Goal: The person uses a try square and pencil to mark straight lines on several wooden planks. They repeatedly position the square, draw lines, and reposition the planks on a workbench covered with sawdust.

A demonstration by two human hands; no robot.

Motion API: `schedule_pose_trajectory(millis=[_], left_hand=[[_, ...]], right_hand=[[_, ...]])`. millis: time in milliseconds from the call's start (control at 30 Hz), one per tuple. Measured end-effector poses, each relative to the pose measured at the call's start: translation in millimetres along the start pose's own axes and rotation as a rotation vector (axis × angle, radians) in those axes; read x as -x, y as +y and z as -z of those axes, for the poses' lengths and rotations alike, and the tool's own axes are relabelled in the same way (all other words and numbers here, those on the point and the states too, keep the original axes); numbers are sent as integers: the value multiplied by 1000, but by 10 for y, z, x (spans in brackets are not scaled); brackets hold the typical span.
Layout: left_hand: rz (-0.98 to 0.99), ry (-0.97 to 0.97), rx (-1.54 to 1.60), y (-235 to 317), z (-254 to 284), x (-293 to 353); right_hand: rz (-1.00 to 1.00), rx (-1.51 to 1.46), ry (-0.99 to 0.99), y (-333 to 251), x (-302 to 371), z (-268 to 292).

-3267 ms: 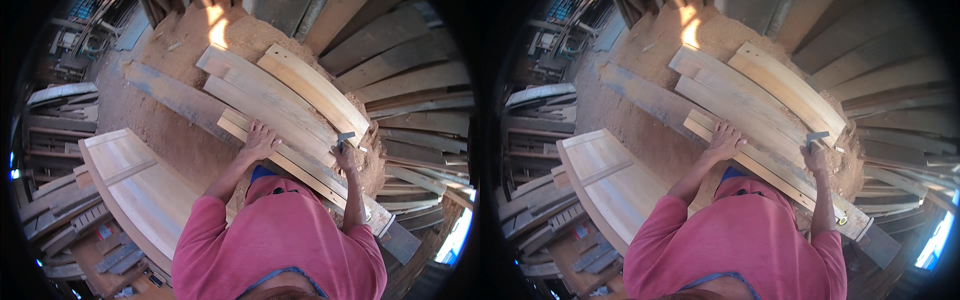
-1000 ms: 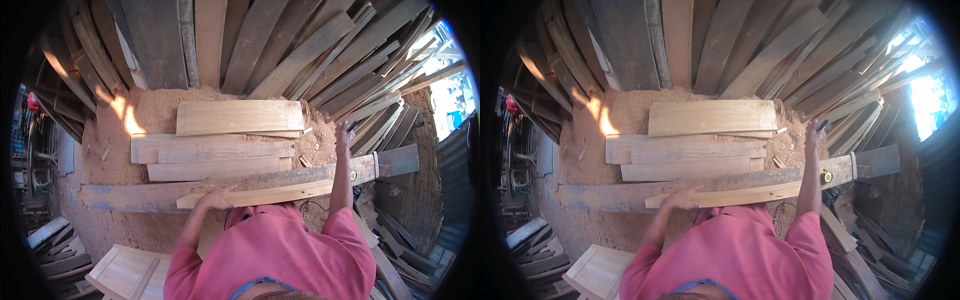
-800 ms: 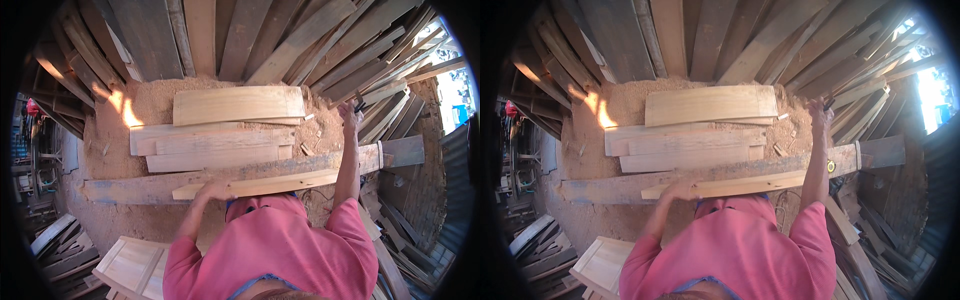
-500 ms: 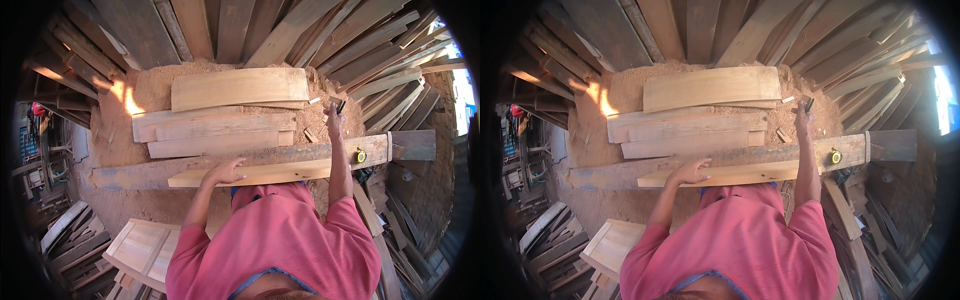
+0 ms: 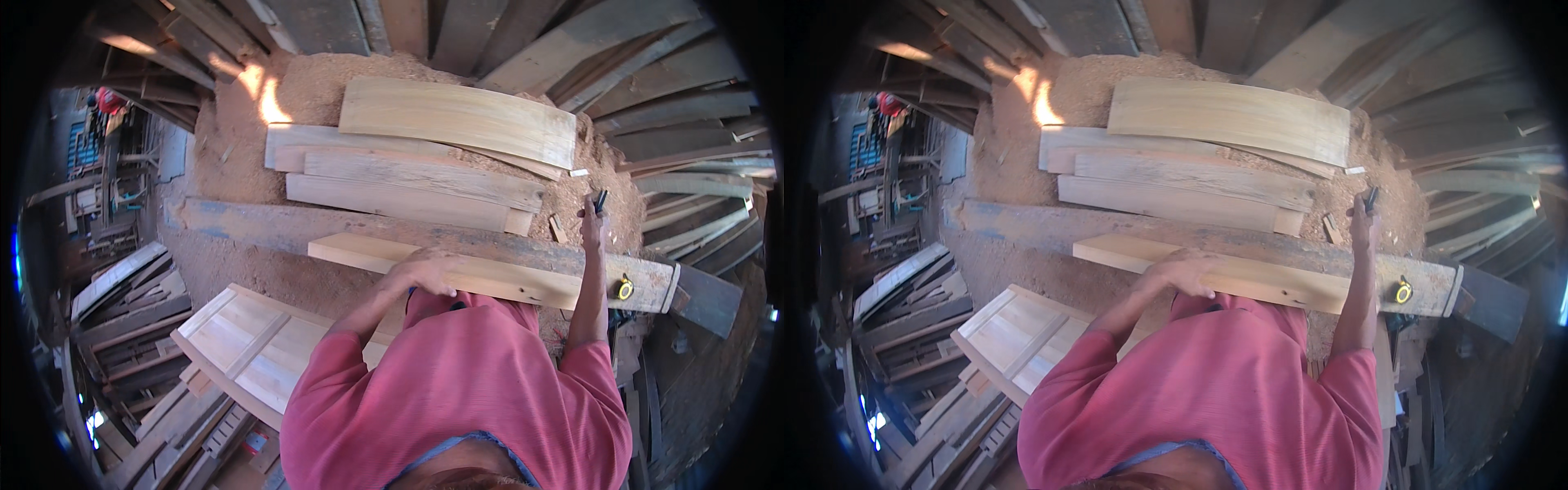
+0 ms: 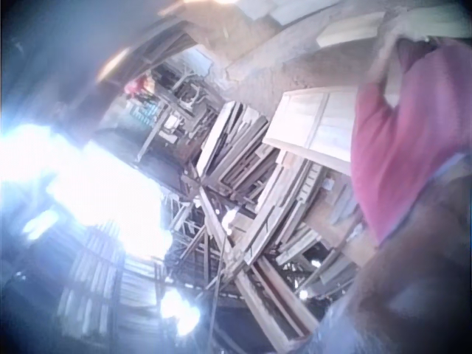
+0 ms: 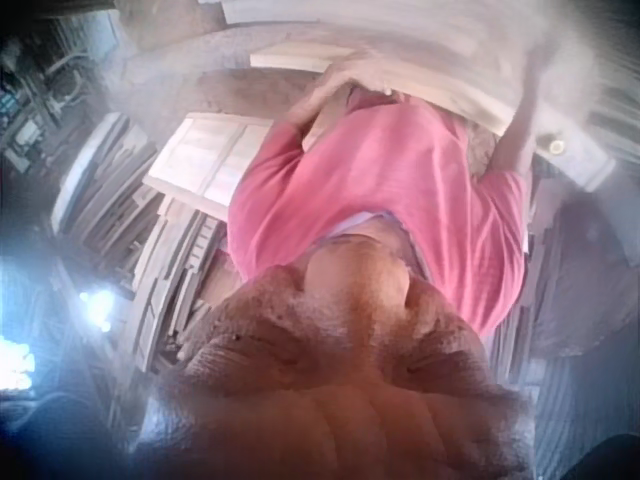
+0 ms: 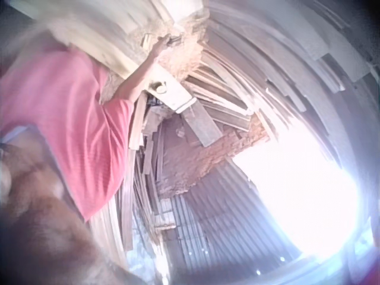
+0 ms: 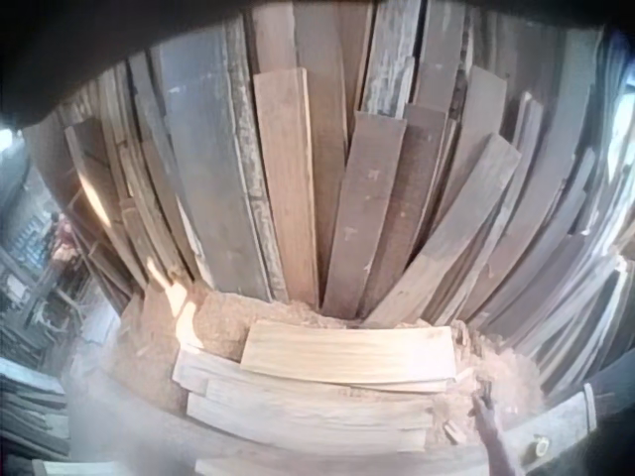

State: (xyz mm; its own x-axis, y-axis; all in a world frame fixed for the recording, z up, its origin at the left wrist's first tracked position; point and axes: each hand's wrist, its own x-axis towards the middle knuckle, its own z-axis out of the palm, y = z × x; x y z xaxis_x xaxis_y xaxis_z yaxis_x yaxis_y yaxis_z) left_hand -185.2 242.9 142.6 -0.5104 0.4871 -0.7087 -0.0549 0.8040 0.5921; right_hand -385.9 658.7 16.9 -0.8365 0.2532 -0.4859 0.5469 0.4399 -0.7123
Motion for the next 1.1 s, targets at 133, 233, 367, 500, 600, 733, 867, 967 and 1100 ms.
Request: schedule_pose_trajectory(millis=[133, 233, 367, 500, 600, 733, 867, 967, 1100], left_hand=[[109, 205, -183, 165, -415, 77], [47, 507, -174, 142, -566, 16], [76, 499, -167, 50, -479, -90], [121, 413, -206, 71, -253, -149], [146, 434, -198, 81, -67, -181], [130, 456, -219, 7, 109, -244], [71, 561, -146, -14, 74, -238], [26, 625, -100, -118, 62, -97], [117, 613, -310, -609, 129, 387]], right_hand=[[7, -40, -141, -52, 105, -245], [116, -23, -257, -79, 164, -462], [273, 146, -347, -134, 253, -658], [347, 298, -483, -232, 365, -669], [427, 515, -466, -270, 564, -504], [521, 812, -303, -311, 915, -268], [476, 871, -169, -365, 1112, -323], [396, 939, -78, -376, 1187, -357], [404, 886, 1, -382, 1386, -349]])
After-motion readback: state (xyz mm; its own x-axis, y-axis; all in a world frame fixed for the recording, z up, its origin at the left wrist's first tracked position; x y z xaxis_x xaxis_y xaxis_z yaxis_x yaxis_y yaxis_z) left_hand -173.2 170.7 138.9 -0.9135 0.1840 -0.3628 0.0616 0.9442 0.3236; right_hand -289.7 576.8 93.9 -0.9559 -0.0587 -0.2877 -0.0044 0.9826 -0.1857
